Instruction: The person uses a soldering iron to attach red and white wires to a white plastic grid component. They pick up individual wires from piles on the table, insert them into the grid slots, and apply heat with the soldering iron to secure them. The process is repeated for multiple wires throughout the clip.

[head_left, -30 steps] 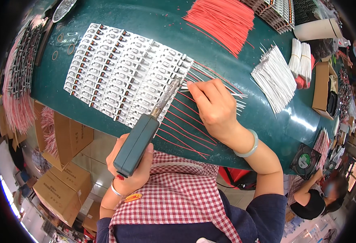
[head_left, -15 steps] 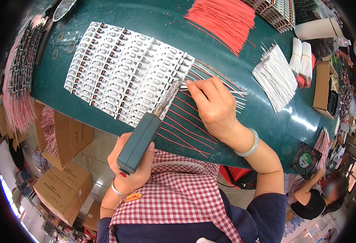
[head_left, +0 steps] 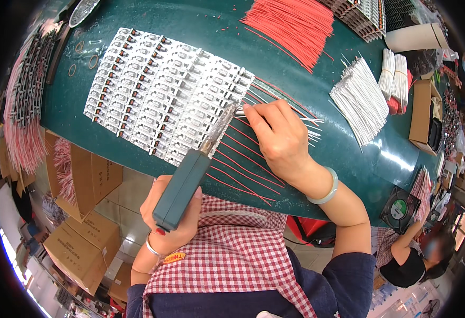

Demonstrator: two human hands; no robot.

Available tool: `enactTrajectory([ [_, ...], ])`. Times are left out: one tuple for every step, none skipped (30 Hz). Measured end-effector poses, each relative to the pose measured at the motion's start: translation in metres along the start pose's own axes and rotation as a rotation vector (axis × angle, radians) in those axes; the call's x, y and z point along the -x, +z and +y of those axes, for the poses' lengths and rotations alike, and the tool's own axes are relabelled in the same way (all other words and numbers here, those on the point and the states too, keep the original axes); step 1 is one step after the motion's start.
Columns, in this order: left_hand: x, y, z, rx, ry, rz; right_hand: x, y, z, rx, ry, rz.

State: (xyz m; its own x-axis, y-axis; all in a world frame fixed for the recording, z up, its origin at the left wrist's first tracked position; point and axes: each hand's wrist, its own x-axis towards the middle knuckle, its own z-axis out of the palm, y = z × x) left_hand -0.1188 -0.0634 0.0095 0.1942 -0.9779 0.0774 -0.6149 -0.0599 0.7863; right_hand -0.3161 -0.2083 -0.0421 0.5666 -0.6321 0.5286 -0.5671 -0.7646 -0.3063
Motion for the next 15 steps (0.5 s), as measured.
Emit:
enactTrajectory([
  [0.004,-0.001,-0.001,0.028,-0.044,0.002,0.0,0.0,0.0,-0.002,0.002,-0.001],
  [0.008,-0.003,-0.002,0.057,-0.088,0.003,0.0,0.0,-0.001,-0.004,0.004,-0.002],
  [0.011,-0.004,-0.003,0.085,-0.132,0.007,-0.001,0.0,-0.001,-0.001,0.006,-0.003],
  [0.011,-0.004,-0.003,0.084,-0.121,0.019,-0.001,-0.001,-0.001,0.003,0.007,-0.004],
  [0.012,-0.004,-0.004,0.084,-0.109,0.031,-0.001,-0.001,-0.001,0.007,0.009,-0.005],
  [0.013,-0.004,-0.005,0.084,-0.097,0.043,-0.001,-0.001,-0.001,0.01,0.009,-0.005],
  [0.014,-0.004,-0.006,0.076,-0.099,0.039,-0.001,-0.001,-0.001,0.013,0.01,-0.004],
  [0.016,-0.005,-0.008,0.069,-0.102,0.035,-0.001,0.0,-0.001,0.016,0.011,-0.003],
  [0.017,-0.005,-0.009,0.06,-0.105,0.032,-0.001,0.0,-0.001,0.015,0.011,0.002],
  [0.018,-0.005,-0.009,0.054,-0.108,0.032,-0.001,0.0,-0.001,0.015,0.012,0.008],
  [0.018,-0.005,-0.01,0.048,-0.111,0.032,-0.001,0.0,-0.001,0.015,0.012,0.013],
  [0.019,-0.005,-0.01,0.042,-0.116,0.032,-0.001,0.0,-0.002,0.009,0.011,0.024],
  [0.02,-0.006,-0.011,0.037,-0.111,0.03,-0.001,-0.002,-0.003,0.002,0.009,0.036],
  [0.02,-0.007,-0.011,0.032,-0.106,0.028,-0.001,-0.003,-0.005,-0.004,0.008,0.047],
  [0.021,-0.007,-0.012,0.026,-0.101,0.026,0.0,-0.004,-0.007,-0.012,0.008,0.039],
])
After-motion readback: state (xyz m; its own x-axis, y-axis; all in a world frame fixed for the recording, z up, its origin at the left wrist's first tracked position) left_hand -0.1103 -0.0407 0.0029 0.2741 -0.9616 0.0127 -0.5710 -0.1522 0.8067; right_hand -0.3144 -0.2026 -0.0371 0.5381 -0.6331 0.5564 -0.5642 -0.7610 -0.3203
